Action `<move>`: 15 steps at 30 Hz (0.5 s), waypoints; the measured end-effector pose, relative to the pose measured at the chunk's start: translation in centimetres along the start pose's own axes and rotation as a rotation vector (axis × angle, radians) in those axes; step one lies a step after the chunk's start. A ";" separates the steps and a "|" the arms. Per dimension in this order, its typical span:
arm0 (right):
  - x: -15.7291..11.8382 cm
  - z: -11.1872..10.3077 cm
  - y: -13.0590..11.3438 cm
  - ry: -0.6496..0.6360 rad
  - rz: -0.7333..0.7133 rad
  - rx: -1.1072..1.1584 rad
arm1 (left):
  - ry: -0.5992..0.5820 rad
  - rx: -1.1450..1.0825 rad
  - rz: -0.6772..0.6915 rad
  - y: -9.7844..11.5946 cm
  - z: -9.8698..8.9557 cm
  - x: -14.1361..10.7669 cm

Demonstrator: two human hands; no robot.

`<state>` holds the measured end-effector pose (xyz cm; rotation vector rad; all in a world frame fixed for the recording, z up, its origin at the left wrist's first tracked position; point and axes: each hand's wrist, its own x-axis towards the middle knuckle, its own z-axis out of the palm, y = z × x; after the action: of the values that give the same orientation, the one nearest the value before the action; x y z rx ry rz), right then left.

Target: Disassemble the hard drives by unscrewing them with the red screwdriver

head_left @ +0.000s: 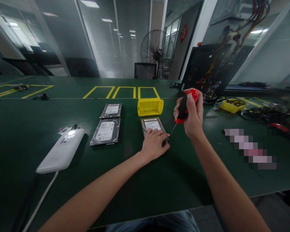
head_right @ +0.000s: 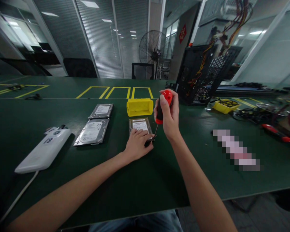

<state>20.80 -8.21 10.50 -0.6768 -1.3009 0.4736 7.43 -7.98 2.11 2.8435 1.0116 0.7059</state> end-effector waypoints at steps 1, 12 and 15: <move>0.0 0.0 0.0 -0.005 -0.002 -0.002 | -0.001 0.003 0.001 0.0 0.0 0.0; 0.1 -0.4 0.4 -0.011 0.008 -0.011 | 0.025 0.014 0.020 0.0 0.1 -0.1; 0.2 -0.6 0.4 -0.024 0.022 0.029 | 0.019 0.013 0.020 -0.1 0.1 -0.1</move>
<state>21.43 -7.90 10.29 -0.6636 -1.3082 0.5191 7.34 -7.99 1.96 2.8669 0.9951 0.7319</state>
